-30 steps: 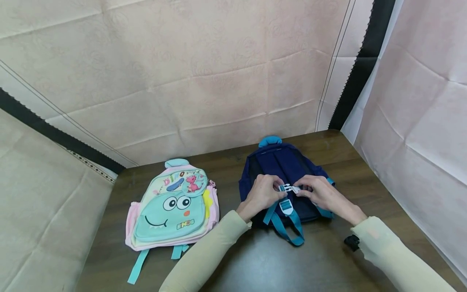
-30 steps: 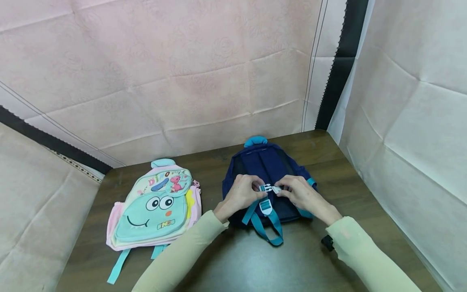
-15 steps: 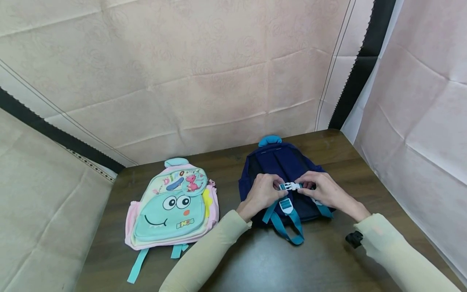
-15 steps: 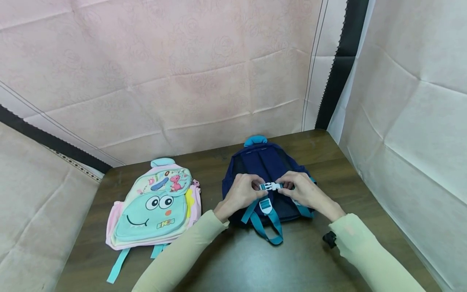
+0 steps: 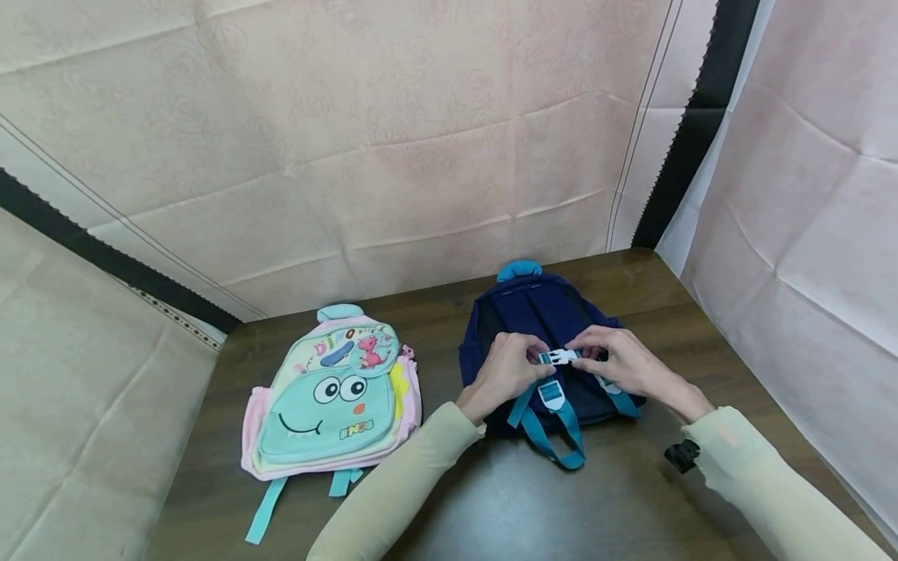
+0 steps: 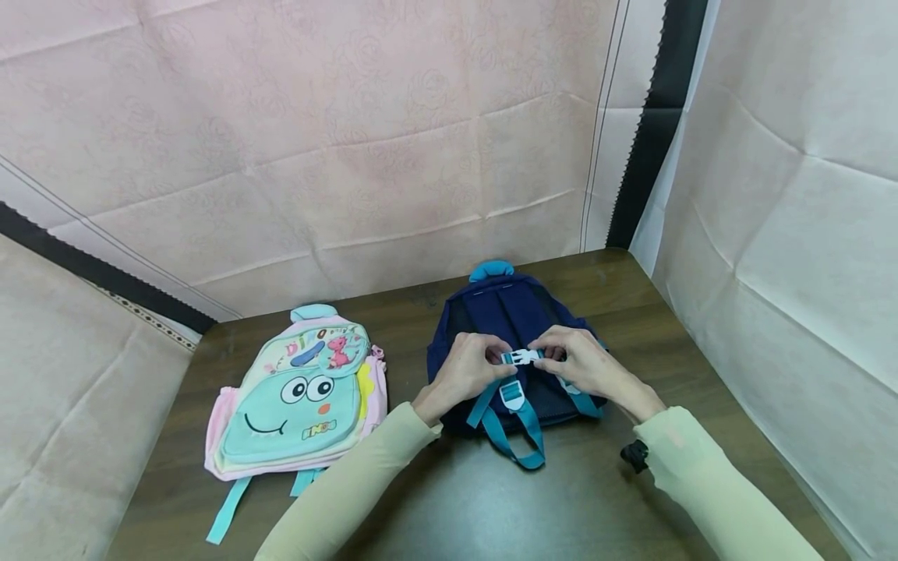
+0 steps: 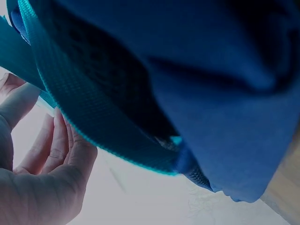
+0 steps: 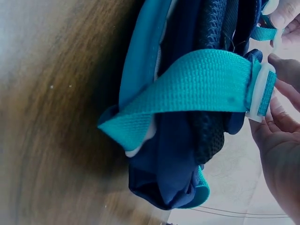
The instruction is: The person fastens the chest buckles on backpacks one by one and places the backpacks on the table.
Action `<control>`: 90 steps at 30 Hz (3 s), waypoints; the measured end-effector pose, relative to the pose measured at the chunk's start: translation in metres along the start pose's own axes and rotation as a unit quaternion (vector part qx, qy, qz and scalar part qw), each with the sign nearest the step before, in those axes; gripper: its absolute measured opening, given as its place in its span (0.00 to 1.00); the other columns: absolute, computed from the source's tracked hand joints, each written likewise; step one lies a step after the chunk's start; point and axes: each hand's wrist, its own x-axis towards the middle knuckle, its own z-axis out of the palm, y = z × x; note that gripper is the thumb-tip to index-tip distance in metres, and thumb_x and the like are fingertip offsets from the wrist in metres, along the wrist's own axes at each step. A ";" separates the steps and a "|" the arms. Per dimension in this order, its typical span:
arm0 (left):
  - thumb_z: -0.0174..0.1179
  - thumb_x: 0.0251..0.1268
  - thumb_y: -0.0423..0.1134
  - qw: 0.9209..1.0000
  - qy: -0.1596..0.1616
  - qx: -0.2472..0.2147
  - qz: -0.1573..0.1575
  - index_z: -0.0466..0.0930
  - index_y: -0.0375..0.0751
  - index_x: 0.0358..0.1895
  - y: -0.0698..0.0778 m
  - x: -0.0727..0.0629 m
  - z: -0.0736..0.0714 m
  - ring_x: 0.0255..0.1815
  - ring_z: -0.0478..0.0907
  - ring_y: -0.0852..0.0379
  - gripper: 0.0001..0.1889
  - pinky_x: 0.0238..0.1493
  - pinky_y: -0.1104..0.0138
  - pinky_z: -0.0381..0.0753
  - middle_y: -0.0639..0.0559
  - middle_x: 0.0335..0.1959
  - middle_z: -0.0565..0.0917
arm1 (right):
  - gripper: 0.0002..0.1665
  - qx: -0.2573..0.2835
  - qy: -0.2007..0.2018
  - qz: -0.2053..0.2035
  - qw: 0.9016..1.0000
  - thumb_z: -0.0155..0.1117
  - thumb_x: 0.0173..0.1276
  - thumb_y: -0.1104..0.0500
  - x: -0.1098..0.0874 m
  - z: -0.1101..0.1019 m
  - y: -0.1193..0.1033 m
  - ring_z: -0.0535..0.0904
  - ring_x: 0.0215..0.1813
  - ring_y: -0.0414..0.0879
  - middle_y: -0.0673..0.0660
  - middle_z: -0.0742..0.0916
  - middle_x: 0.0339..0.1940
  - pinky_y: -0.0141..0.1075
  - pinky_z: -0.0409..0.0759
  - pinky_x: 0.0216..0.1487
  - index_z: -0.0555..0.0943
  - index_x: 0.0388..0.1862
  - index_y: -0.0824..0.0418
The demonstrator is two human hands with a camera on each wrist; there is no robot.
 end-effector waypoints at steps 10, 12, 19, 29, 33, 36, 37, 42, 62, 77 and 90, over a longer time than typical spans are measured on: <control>0.78 0.68 0.41 1.000 0.016 0.000 0.013 0.94 0.41 0.49 0.002 0.002 0.001 0.35 0.86 0.65 0.12 0.37 0.77 0.83 0.51 0.40 0.94 | 0.17 0.011 0.005 0.008 1.000 0.79 0.67 0.69 0.000 -0.002 -0.003 0.80 0.41 0.34 0.56 0.92 0.45 0.29 0.82 0.43 0.90 0.55 0.63; 0.78 0.68 0.42 1.000 0.017 -0.001 0.016 0.94 0.41 0.49 0.002 0.003 0.002 0.36 0.87 0.64 0.12 0.37 0.77 0.83 0.50 0.40 0.95 | 0.17 0.021 0.009 0.014 1.000 0.78 0.68 0.69 -0.001 -0.002 -0.002 0.80 0.41 0.35 0.56 0.92 0.44 0.28 0.82 0.44 0.90 0.55 0.63; 0.78 0.67 0.42 1.000 0.015 -0.001 0.021 0.94 0.40 0.49 0.000 0.004 0.003 0.36 0.87 0.64 0.12 0.36 0.78 0.82 0.50 0.39 0.95 | 0.15 0.038 0.009 0.026 0.999 0.77 0.70 0.67 -0.001 0.000 -0.002 0.80 0.41 0.36 0.56 0.92 0.45 0.28 0.82 0.43 0.91 0.55 0.63; 0.78 0.68 0.41 0.999 0.007 0.001 0.033 0.95 0.40 0.49 -0.002 0.006 0.006 0.34 0.86 0.65 0.12 0.35 0.79 0.80 0.50 0.39 0.95 | 0.15 0.034 0.007 0.028 0.999 0.77 0.69 0.69 0.000 0.003 -0.001 0.80 0.40 0.37 0.57 0.93 0.45 0.28 0.81 0.42 0.91 0.54 0.64; 0.78 0.67 0.42 0.999 0.013 0.007 0.039 0.95 0.40 0.49 -0.002 0.007 0.008 0.35 0.88 0.64 0.12 0.35 0.79 0.81 0.50 0.39 0.96 | 0.15 0.030 0.011 0.024 0.999 0.77 0.68 0.70 0.000 0.005 -0.001 0.80 0.40 0.37 0.58 0.93 0.46 0.28 0.82 0.42 0.91 0.54 0.64; 0.79 0.67 0.42 0.999 0.018 0.012 0.038 0.95 0.40 0.48 -0.001 0.007 0.010 0.35 0.88 0.63 0.12 0.34 0.79 0.81 0.50 0.38 0.96 | 0.16 0.025 0.014 0.019 0.999 0.78 0.67 0.70 -0.001 0.006 -0.001 0.81 0.40 0.37 0.58 0.93 0.46 0.28 0.82 0.42 0.91 0.53 0.64; 0.79 0.66 0.42 0.999 0.019 0.014 0.039 0.95 0.40 0.48 -0.001 0.008 0.011 0.34 0.88 0.63 0.12 0.34 0.79 0.81 0.50 0.38 0.96 | 0.16 0.024 0.014 0.017 0.999 0.78 0.67 0.70 -0.001 0.006 -0.001 0.81 0.40 0.37 0.58 0.93 0.46 0.28 0.82 0.42 0.91 0.53 0.64; 0.79 0.67 0.42 0.999 0.021 0.021 0.035 0.95 0.40 0.48 0.002 0.009 0.015 0.34 0.88 0.63 0.12 0.34 0.80 0.81 0.50 0.38 0.96 | 0.16 0.015 0.012 0.017 1.000 0.78 0.67 0.70 -0.001 0.008 0.000 0.81 0.40 0.38 0.58 0.93 0.46 0.27 0.83 0.43 0.91 0.53 0.64; 0.77 0.69 0.42 0.997 -0.035 0.066 0.004 0.94 0.42 0.50 -0.005 0.006 0.016 0.34 0.84 0.64 0.11 0.37 0.76 0.83 0.51 0.42 0.94 | 0.15 -0.035 -0.014 0.016 0.999 0.78 0.68 0.69 0.002 0.026 -0.004 0.80 0.40 0.39 0.56 0.92 0.44 0.28 0.82 0.42 0.91 0.53 0.64; 0.74 0.73 0.43 0.991 -0.086 0.099 0.034 0.88 0.42 0.64 -0.014 -0.006 -0.001 0.49 0.87 0.59 0.20 0.49 0.72 0.86 0.49 0.56 0.93 | 0.20 -0.072 0.035 0.020 0.997 0.78 0.69 0.66 -0.009 0.035 -0.021 0.88 0.49 0.55 0.64 0.90 0.56 0.48 0.90 0.48 0.88 0.59 0.67; 0.70 0.77 0.43 0.991 -0.091 0.092 0.041 0.89 0.44 0.64 -0.023 -0.021 -0.031 0.55 0.88 0.56 0.17 0.59 0.65 0.88 0.48 0.57 0.93 | 0.23 -0.024 0.170 0.015 0.985 0.82 0.62 0.71 -0.024 0.055 -0.075 0.89 0.39 0.51 0.63 0.91 0.50 0.39 0.89 0.39 0.90 0.57 0.66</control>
